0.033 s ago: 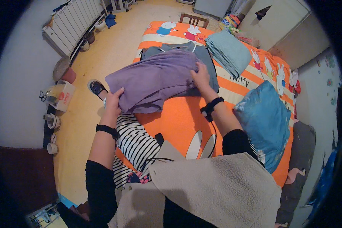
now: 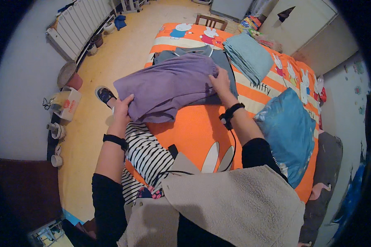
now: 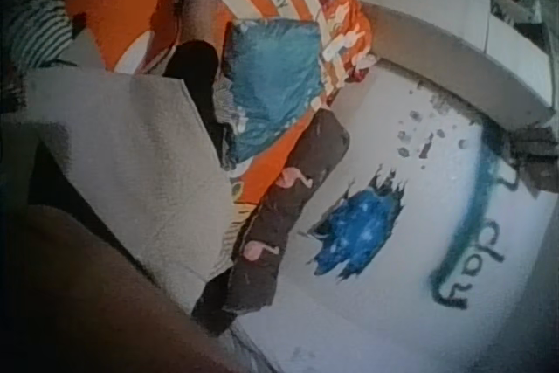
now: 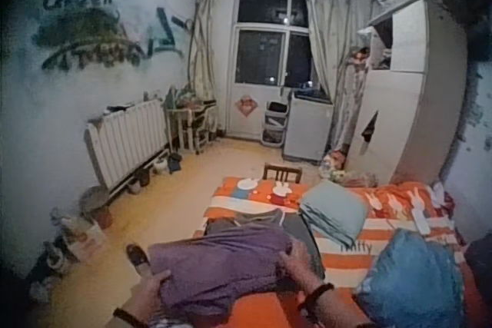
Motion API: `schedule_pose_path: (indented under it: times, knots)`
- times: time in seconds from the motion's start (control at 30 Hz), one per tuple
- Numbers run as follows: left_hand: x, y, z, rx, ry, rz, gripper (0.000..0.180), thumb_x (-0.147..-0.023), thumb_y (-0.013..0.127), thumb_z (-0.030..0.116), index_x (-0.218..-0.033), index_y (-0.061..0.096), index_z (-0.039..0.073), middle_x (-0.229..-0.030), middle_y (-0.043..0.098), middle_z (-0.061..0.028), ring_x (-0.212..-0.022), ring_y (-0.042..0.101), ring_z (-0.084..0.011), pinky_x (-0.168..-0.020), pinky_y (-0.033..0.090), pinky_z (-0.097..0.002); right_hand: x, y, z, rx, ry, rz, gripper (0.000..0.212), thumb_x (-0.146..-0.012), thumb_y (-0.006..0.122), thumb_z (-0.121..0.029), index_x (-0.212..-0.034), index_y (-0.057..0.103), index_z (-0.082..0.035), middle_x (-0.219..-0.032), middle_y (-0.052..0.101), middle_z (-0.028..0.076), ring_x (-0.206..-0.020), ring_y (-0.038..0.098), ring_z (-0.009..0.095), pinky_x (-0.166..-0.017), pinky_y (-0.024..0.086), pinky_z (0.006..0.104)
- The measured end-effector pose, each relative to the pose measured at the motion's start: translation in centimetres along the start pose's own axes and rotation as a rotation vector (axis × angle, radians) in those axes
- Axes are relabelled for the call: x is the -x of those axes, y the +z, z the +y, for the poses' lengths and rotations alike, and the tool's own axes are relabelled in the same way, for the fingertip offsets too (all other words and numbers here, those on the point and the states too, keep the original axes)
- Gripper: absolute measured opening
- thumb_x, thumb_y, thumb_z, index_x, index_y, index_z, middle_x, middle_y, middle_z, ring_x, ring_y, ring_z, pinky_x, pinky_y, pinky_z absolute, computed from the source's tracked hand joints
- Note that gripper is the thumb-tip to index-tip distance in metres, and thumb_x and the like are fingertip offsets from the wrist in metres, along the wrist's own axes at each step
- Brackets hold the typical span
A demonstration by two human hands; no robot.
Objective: The person folds a pair of purple trousers and a black-and-white striped shirt on a bed. They smooth, align, and fold each garment into neat rectangles, then place them in a stack.
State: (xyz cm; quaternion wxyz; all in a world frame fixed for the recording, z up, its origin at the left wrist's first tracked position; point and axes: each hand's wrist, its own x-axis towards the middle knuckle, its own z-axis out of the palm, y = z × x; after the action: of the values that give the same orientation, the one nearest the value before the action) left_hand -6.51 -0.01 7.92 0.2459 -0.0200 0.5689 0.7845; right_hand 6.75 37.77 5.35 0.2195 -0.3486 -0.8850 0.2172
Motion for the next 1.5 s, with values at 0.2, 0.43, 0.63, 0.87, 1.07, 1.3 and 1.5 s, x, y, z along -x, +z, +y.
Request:
schedule_pose_path:
  times: [0.2, 0.43, 0.63, 0.87, 1.07, 1.3, 1.5]
  knots:
    - [-2.1, -0.9, 2.1, -0.112, 0.015, -0.009, 0.043, -0.086, 0.066, 0.011, -0.125, 0.051, 0.0, -0.113, 0.063, -0.0116, -0.1, 0.062, -0.025, -0.086, 0.052, -0.0404, -4.8, 1.0, 0.8, 0.191, 0.252, -0.24, 0.089, -0.068, 0.075, -0.053, -0.138, 0.043, -0.008, -0.136, 0.051, 0.016, -0.125, 0.05, 0.032, -0.098, 0.04, 0.0498]
    - [-2.4, -0.9, 3.7, -0.146, 0.047, -0.076, 0.041, -0.087, 0.067, 0.014, -0.122, 0.053, 0.0, -0.112, 0.064, -0.0107, -0.099, 0.062, -0.0224, -0.087, 0.051, -0.0376, -6.0, 1.2, -0.3, 0.107, 0.24, -0.288, 0.071, -0.07, 0.07, -0.054, -0.122, 0.057, -0.007, -0.116, 0.064, 0.017, -0.111, 0.06, 0.034, -0.092, 0.045, 0.0476]
    - [-1.2, 0.0, 5.9, -0.195, 0.041, -0.052, 0.041, -0.087, 0.066, 0.011, -0.123, 0.054, -0.002, -0.111, 0.064, -0.0107, -0.096, 0.063, -0.0209, -0.085, 0.052, -0.0348, -4.6, -0.5, -0.8, -0.133, 0.098, -0.184, 0.043, -0.074, 0.075, -0.035, -0.098, 0.064, -0.002, -0.092, 0.068, 0.014, -0.087, 0.065, 0.026, -0.073, 0.05, 0.0374]
    - [2.8, -0.8, 10.5, -0.2, 0.045, -0.11, 0.042, -0.085, 0.067, 0.012, -0.123, 0.054, -0.002, -0.111, 0.064, -0.0107, -0.095, 0.064, -0.0186, -0.083, 0.053, -0.033, -2.9, -5.2, 0.4, -0.647, 0.144, -0.305, 0.044, -0.075, 0.077, -0.025, -0.106, 0.06, 0.003, -0.092, 0.066, 0.008, -0.079, 0.063, 0.018, -0.074, 0.05, 0.0297]
    - [6.2, -2.7, 10.4, -0.244, -0.052, -0.183, 0.042, -0.086, 0.067, 0.014, -0.123, 0.055, -0.001, -0.112, 0.065, -0.0098, -0.098, 0.063, -0.0183, -0.087, 0.051, -0.0318, -0.4, -7.9, 3.1, -0.969, 0.291, -0.583, 0.04, -0.08, 0.071, -0.013, -0.115, 0.057, 0.003, -0.102, 0.067, 0.01, -0.083, 0.064, 0.017, -0.076, 0.052, 0.0311]
    - [7.1, -3.6, 12.2, -0.224, 0.137, -0.244, 0.039, -0.085, 0.062, 0.006, -0.123, 0.057, 0.002, -0.114, 0.065, -0.0071, -0.103, 0.061, -0.0177, -0.09, 0.048, -0.0321, 0.4, -11.0, -0.1, -0.938, 0.016, -0.426, 0.041, -0.08, 0.068, -0.008, -0.119, 0.057, 0.0, -0.106, 0.066, 0.006, -0.093, 0.062, 0.015, -0.086, 0.049, 0.0294]
    - [12.2, -12.6, 14.3, -0.574, 0.399, -0.024, 0.037, -0.085, 0.063, 0.005, -0.121, 0.059, 0.001, -0.116, 0.063, -0.006, -0.107, 0.057, -0.0172, -0.094, 0.044, -0.0309, 5.7, -13.9, -1.6, -1.146, -0.296, -0.2, 0.041, -0.087, 0.068, -0.012, -0.124, 0.056, -0.002, -0.116, 0.064, 0.006, -0.109, 0.058, 0.018, -0.099, 0.043, 0.0329]
